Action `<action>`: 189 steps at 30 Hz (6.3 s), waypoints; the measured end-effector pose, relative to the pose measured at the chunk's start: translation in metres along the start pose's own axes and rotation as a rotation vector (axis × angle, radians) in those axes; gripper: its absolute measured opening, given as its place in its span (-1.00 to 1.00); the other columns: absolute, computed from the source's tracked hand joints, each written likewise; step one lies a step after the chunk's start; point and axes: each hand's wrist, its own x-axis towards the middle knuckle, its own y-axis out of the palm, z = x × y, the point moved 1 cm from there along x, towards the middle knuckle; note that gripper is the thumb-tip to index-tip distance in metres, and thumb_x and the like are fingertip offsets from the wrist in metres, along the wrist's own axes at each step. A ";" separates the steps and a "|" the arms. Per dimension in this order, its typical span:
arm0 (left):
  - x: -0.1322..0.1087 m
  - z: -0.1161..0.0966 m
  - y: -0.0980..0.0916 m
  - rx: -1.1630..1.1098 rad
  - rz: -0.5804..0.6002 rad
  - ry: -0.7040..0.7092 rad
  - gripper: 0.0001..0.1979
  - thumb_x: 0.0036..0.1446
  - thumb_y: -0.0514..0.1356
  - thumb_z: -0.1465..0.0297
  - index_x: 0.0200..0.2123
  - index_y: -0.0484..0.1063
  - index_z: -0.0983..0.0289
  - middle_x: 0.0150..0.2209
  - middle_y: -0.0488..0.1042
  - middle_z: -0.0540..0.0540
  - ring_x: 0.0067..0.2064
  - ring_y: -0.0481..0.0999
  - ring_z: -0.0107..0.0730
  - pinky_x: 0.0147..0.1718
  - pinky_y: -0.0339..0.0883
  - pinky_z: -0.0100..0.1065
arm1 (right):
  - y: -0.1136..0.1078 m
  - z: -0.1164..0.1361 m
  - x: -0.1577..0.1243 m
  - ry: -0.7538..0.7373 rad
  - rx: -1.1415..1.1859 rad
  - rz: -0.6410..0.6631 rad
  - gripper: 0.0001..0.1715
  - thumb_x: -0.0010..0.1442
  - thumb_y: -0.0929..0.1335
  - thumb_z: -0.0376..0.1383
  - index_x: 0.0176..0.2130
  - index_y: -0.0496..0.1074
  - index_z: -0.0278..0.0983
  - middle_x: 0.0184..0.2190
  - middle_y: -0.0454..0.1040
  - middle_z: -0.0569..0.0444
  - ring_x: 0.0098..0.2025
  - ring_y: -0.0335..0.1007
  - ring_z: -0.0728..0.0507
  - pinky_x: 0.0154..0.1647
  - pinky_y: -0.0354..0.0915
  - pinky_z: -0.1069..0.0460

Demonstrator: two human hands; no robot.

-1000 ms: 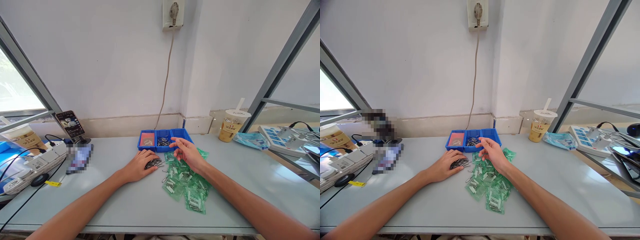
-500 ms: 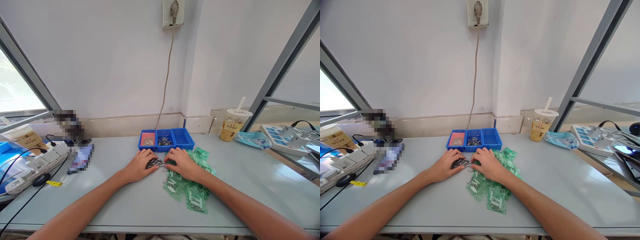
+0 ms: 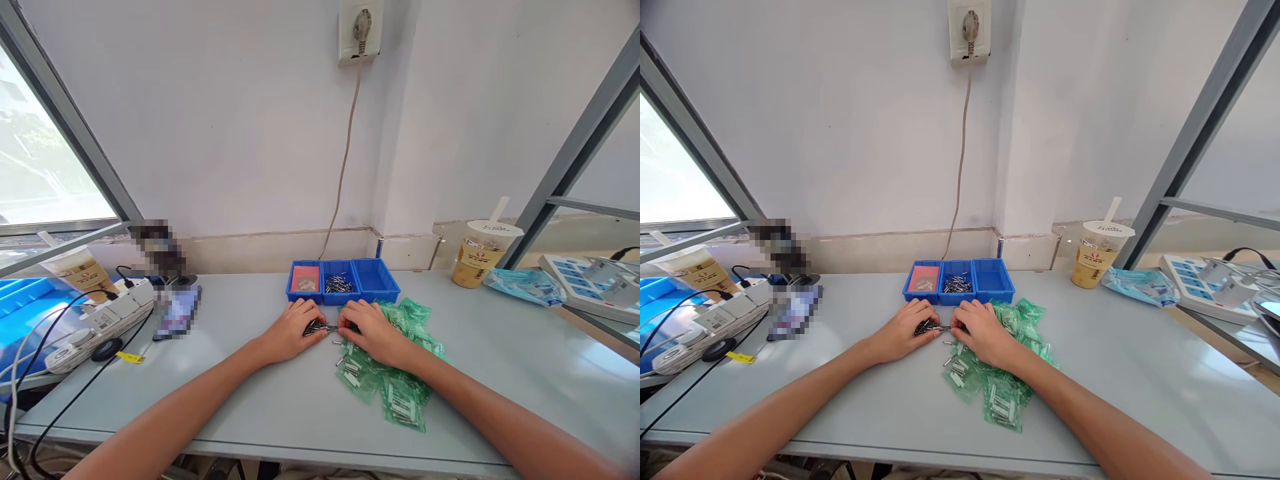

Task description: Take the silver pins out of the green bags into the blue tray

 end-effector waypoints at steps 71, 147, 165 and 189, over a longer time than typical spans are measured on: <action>-0.001 0.000 -0.004 -0.006 0.007 0.051 -0.83 0.44 0.14 0.22 -0.06 0.43 0.17 -0.02 0.47 0.10 -0.01 0.40 -0.19 0.03 0.25 -0.19 | -0.008 -0.017 -0.003 0.208 0.094 -0.199 -0.76 0.42 0.21 -0.32 -0.15 0.45 -0.18 -0.18 0.46 0.03 -0.23 0.41 -0.16 -0.23 0.26 -0.04; -0.002 0.003 -0.005 -0.001 0.036 0.067 -0.79 0.46 0.14 0.22 0.03 0.44 0.17 0.03 0.49 0.10 0.04 0.40 -0.18 0.04 0.22 -0.17 | -0.014 -0.011 -0.001 0.299 0.930 -0.204 -0.63 0.29 0.41 0.04 -0.14 0.52 -0.19 -0.30 0.44 0.10 -0.38 0.27 -0.08 -0.34 0.27 0.00; -0.001 0.000 -0.007 -0.008 0.025 0.054 -0.77 0.45 0.15 0.20 0.03 0.46 0.16 0.05 0.47 0.12 0.03 0.39 -0.17 0.04 0.25 -0.17 | -0.018 -0.002 -0.002 0.291 1.061 -0.242 -0.58 0.20 0.50 0.06 -0.20 0.48 -0.20 -0.34 0.40 0.12 -0.34 0.28 -0.08 -0.33 0.30 0.01; -0.002 0.001 -0.006 -0.006 0.020 0.066 -0.77 0.45 0.14 0.20 0.02 0.46 0.17 0.02 0.49 0.12 0.03 0.40 -0.18 0.02 0.24 -0.17 | -0.018 -0.006 -0.002 0.272 0.840 -0.322 -0.64 0.22 0.48 0.02 -0.23 0.46 -0.19 -0.38 0.39 0.12 -0.32 0.27 -0.11 -0.35 0.28 0.01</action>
